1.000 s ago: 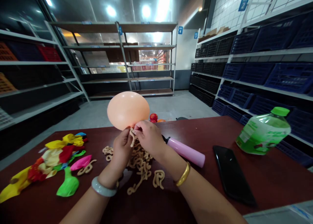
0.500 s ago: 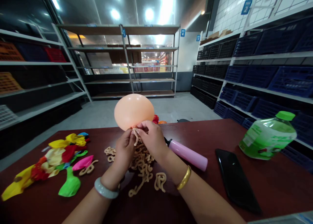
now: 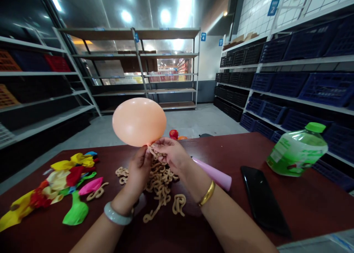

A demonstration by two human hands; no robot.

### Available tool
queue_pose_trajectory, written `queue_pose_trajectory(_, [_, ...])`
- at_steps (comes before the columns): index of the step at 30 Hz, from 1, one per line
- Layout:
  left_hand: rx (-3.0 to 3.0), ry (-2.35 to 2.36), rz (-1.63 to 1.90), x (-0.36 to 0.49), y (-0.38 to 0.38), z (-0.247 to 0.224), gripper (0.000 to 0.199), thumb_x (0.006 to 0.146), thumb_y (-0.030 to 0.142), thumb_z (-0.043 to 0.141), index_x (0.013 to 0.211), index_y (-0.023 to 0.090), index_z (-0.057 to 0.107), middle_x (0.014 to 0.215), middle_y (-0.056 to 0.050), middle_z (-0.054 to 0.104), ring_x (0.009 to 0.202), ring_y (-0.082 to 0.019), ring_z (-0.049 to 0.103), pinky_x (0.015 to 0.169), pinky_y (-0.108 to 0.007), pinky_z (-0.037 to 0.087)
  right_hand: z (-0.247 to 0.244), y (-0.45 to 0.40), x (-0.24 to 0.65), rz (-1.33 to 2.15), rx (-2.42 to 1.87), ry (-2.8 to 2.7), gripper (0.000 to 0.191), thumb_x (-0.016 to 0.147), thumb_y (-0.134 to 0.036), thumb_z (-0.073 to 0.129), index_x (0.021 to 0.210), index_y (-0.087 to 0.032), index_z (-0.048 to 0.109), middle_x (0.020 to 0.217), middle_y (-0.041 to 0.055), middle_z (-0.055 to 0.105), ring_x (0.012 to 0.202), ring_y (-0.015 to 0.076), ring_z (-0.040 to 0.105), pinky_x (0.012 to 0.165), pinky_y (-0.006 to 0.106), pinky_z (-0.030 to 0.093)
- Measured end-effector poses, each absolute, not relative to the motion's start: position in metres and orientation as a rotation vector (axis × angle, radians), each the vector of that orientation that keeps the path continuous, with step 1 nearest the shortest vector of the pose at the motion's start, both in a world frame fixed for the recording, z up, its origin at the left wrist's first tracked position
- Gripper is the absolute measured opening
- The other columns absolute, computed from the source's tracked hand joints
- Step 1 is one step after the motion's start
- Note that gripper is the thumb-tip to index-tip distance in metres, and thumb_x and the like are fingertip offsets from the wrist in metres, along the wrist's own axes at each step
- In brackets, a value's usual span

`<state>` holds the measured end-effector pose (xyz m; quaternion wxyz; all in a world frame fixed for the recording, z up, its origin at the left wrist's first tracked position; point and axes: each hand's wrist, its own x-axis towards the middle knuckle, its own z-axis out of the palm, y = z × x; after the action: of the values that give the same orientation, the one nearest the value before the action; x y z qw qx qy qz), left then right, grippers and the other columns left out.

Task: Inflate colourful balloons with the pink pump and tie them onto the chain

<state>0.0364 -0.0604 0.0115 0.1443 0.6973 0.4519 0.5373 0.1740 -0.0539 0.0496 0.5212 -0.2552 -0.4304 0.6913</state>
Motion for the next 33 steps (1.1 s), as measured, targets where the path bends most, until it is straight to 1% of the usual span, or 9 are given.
queue_pose_trajectory(4, [2.04, 1.273, 1.503, 0.041, -0.061, 0.013, 0.029, 0.096, 0.036, 0.041, 0.082, 0.018, 0.058, 0.075, -0.003, 0.062, 0.068, -0.016, 0.056, 0.064, -0.027, 0.04, 0.048, -0.05, 0.173, 1.677, -0.507, -0.926, 0.019, 0.065, -0.025, 0.078, 0.075, -0.017, 0.065, 0.071, -0.0017, 0.06, 0.061, 0.0073, 0.051, 0.048, 0.018, 0.032])
queue_pose_trajectory(10, [2.059, 1.21, 1.42, 0.054, -0.062, 0.009, 0.033, 0.097, 0.037, 0.039, 0.077, 0.018, 0.057, 0.069, -0.001, 0.059, 0.066, -0.016, 0.054, 0.063, -0.027, 0.04, 0.04, -0.042, 0.169, 1.515, -0.651, -0.81, 0.028, 0.062, -0.03, 0.078, 0.063, -0.019, 0.052, 0.057, -0.0055, 0.049, 0.045, 0.0068, 0.039, 0.043, 0.021, 0.032])
queue_pose_trajectory(12, [2.061, 1.161, 1.394, 0.058, -0.062, 0.009, 0.033, 0.097, 0.036, 0.039, 0.077, 0.018, 0.059, 0.072, -0.002, 0.062, 0.069, -0.017, 0.056, 0.066, -0.027, 0.042, 0.037, -0.037, 0.171, 1.487, -0.667, -0.789, 0.029, 0.063, -0.03, 0.077, 0.063, -0.02, 0.05, 0.055, -0.0062, 0.047, 0.043, 0.0064, 0.037, 0.042, 0.02, 0.031])
queue_pose_trajectory(15, [2.118, 1.113, 1.364, 0.061, -0.062, 0.01, 0.031, 0.097, 0.035, 0.04, 0.083, 0.019, 0.064, 0.079, -0.004, 0.066, 0.077, -0.019, 0.061, 0.073, -0.029, 0.045, 0.034, -0.031, 0.175, 1.449, -0.664, -0.755, 0.029, 0.062, -0.028, 0.077, 0.062, -0.019, 0.049, 0.054, -0.0063, 0.047, 0.044, 0.0064, 0.039, 0.042, 0.02, 0.031])
queue_pose_trajectory(18, [2.183, 1.104, 1.338, 0.06, -0.06, 0.01, 0.032, 0.097, 0.035, 0.04, 0.085, 0.021, 0.066, 0.077, -0.004, 0.066, 0.079, -0.02, 0.062, 0.075, -0.031, 0.046, 0.033, -0.027, 0.178, 1.43, -0.679, -0.725, 0.027, 0.061, -0.026, 0.077, 0.063, -0.019, 0.051, 0.055, -0.006, 0.048, 0.045, 0.0066, 0.041, 0.043, 0.019, 0.033])
queue_pose_trajectory(23, [2.208, 1.104, 1.37, 0.053, -0.057, 0.01, 0.03, 0.097, 0.034, 0.042, 0.088, 0.019, 0.066, 0.085, -0.005, 0.069, 0.08, -0.018, 0.062, 0.074, -0.028, 0.046, 0.031, -0.027, 0.174, 1.406, -0.71, -0.697, 0.03, 0.057, -0.031, 0.08, 0.067, -0.019, 0.055, 0.06, -0.0045, 0.054, 0.05, 0.0082, 0.047, 0.048, 0.021, 0.039])
queue_pose_trajectory(26, [2.184, 1.258, 1.374, 0.044, -0.053, 0.008, 0.032, 0.097, 0.035, 0.04, 0.082, 0.018, 0.063, 0.078, -0.004, 0.067, 0.073, -0.017, 0.06, 0.067, -0.026, 0.043, 0.029, -0.03, 0.169, 1.406, -0.779, -0.784, 0.034, 0.055, -0.036, 0.083, 0.069, -0.017, 0.059, 0.063, -0.0036, 0.057, 0.052, 0.0079, 0.048, 0.046, 0.02, 0.035])
queue_pose_trajectory(30, [2.251, 1.52, 1.285, 0.034, -0.048, 0.005, 0.029, 0.096, 0.031, 0.04, 0.081, 0.018, 0.061, 0.076, -0.005, 0.066, 0.068, -0.017, 0.06, 0.062, -0.027, 0.04, 0.024, -0.034, 0.162, 1.445, -0.907, -0.982, 0.04, 0.056, -0.046, 0.084, 0.07, -0.014, 0.064, 0.056, -0.0037, 0.055, 0.045, 0.0067, 0.042, 0.04, 0.021, 0.027])
queue_pose_trajectory(33, [2.374, 1.626, 1.165, 0.034, -0.047, 0.004, 0.024, 0.095, 0.025, 0.04, 0.087, 0.018, 0.061, 0.078, -0.008, 0.068, 0.07, -0.02, 0.063, 0.063, -0.028, 0.041, 0.018, -0.036, 0.157, 1.477, -0.852, -0.956, 0.039, 0.054, -0.043, 0.086, 0.07, -0.014, 0.065, 0.054, -0.004, 0.054, 0.042, 0.0066, 0.04, 0.038, 0.021, 0.027])
